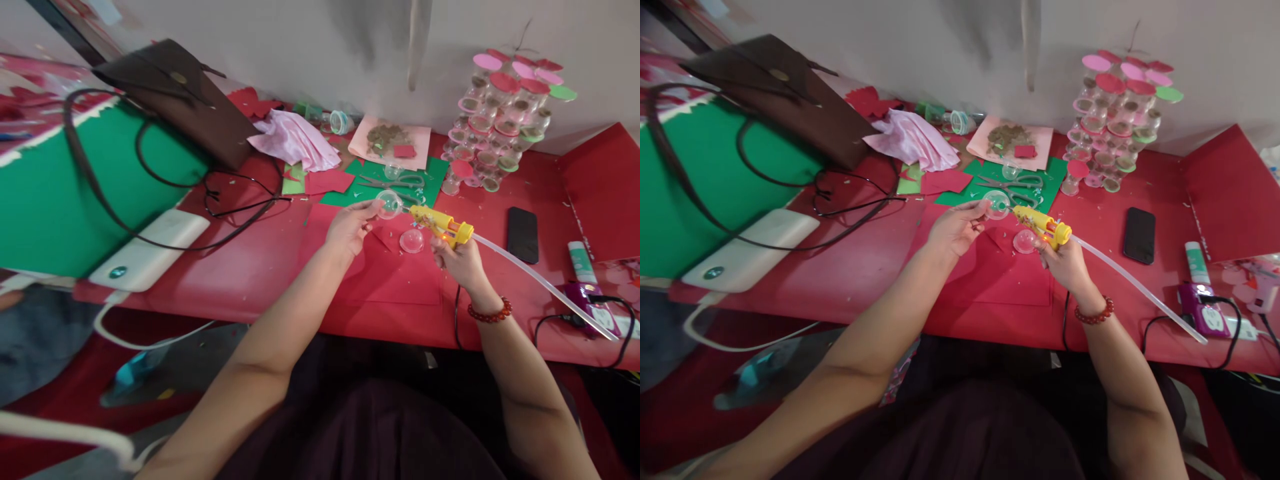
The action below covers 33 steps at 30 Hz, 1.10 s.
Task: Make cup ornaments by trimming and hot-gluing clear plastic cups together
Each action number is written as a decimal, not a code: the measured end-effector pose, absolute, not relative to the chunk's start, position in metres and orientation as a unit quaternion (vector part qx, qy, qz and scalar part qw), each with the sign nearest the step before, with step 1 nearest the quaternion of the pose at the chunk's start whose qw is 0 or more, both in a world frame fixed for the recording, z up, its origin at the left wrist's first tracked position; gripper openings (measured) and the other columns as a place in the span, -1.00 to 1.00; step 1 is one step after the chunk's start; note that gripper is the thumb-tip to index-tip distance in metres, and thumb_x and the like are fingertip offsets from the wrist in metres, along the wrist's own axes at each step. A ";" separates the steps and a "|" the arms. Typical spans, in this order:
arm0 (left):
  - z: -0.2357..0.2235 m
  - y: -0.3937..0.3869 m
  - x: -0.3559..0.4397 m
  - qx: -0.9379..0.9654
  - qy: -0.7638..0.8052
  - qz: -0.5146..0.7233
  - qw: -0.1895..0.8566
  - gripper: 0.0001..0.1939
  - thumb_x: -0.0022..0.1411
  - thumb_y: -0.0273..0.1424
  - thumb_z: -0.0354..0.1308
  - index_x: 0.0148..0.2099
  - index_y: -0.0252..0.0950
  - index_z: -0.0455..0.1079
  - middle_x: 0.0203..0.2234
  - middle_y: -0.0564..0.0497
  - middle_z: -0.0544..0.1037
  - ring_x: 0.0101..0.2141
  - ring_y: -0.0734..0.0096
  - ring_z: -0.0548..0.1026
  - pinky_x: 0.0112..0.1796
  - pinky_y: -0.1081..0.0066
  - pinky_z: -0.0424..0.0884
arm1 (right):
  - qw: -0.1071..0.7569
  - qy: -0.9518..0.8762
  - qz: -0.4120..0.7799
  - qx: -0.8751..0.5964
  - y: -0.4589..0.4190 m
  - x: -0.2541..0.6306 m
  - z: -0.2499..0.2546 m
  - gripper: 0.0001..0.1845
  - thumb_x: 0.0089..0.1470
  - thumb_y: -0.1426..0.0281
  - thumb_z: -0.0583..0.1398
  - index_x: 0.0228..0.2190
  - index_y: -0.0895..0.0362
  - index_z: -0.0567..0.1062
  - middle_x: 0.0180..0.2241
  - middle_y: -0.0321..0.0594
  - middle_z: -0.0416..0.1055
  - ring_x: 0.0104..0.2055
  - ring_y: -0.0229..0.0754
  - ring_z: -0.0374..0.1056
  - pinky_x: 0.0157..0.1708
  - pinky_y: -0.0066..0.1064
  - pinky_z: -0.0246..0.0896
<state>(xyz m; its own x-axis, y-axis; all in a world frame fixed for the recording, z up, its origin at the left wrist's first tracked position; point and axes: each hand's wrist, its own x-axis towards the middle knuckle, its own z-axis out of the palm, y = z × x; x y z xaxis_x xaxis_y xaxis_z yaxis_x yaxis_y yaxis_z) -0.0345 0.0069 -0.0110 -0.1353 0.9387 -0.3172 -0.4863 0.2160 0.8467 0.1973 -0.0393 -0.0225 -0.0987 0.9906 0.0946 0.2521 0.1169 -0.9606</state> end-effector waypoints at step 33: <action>-0.012 0.006 -0.032 0.250 0.500 0.566 0.606 -0.88 0.00 -0.41 0.48 -0.40 -0.28 0.60 -0.45 -0.03 0.61 -0.43 0.49 0.42 -0.45 0.44 0.09 | 0.420 -0.620 0.429 -0.505 -0.045 0.193 -0.018 -0.54 0.11 -0.02 0.32 -0.51 0.05 0.39 -0.69 -0.45 0.25 -0.69 -0.37 0.16 -0.68 -0.45 0.08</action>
